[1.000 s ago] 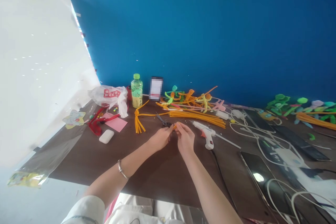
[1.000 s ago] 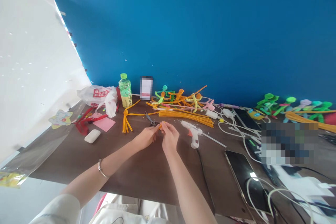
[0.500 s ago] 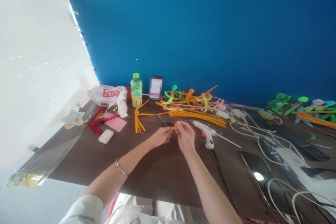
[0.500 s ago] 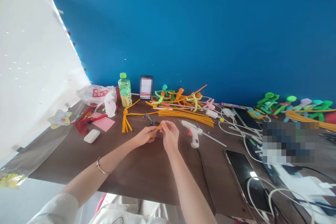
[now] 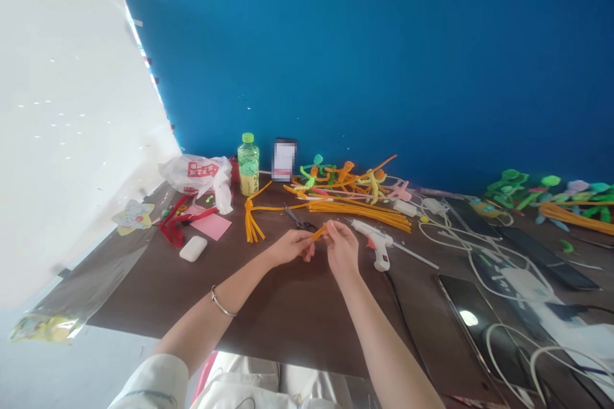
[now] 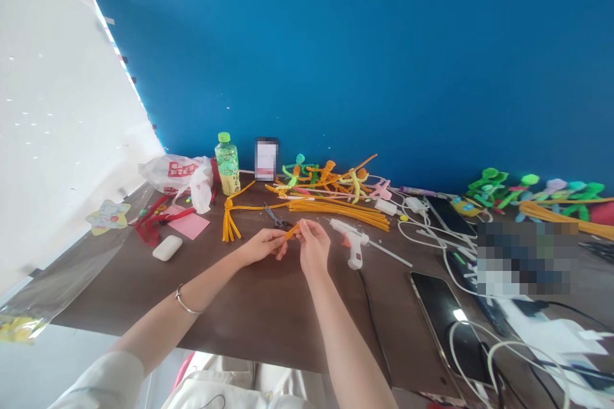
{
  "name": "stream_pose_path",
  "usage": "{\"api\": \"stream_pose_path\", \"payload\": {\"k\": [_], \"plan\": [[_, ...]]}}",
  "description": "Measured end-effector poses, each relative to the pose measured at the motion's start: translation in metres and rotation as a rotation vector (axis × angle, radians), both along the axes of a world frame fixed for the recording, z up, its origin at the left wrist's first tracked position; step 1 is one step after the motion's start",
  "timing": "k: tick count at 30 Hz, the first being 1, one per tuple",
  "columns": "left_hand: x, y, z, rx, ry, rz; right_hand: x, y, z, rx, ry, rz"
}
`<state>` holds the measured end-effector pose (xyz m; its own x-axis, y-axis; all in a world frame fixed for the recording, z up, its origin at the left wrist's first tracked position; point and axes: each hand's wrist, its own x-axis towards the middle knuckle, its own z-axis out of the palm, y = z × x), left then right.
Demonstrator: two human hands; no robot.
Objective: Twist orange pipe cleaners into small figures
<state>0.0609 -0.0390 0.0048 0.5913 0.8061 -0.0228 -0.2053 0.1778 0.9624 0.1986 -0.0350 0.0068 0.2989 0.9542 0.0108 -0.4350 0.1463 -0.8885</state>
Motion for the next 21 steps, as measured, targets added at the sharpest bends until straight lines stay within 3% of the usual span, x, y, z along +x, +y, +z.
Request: {"api": "stream_pose_path", "payload": {"k": [8,12,17,21], "plan": [[-0.0011,0.0031,0.0012,-0.478,-0.299,0.119,-0.0001,-0.0005,0.0026,-0.01,0.044,0.005],[-0.0022,0.0039,0.0031,-0.561,-0.349,0.117,0.0004,0.0004,0.0026,0.006,0.047,0.007],[-0.0026,0.0038,0.0027,-0.513,-0.274,0.141,0.003,0.002,0.0021,0.008,0.057,0.008],[0.0002,0.0043,-0.0038,-0.165,-0.077,0.276,0.0036,0.0014,0.0026,0.027,0.053,0.014]]}}
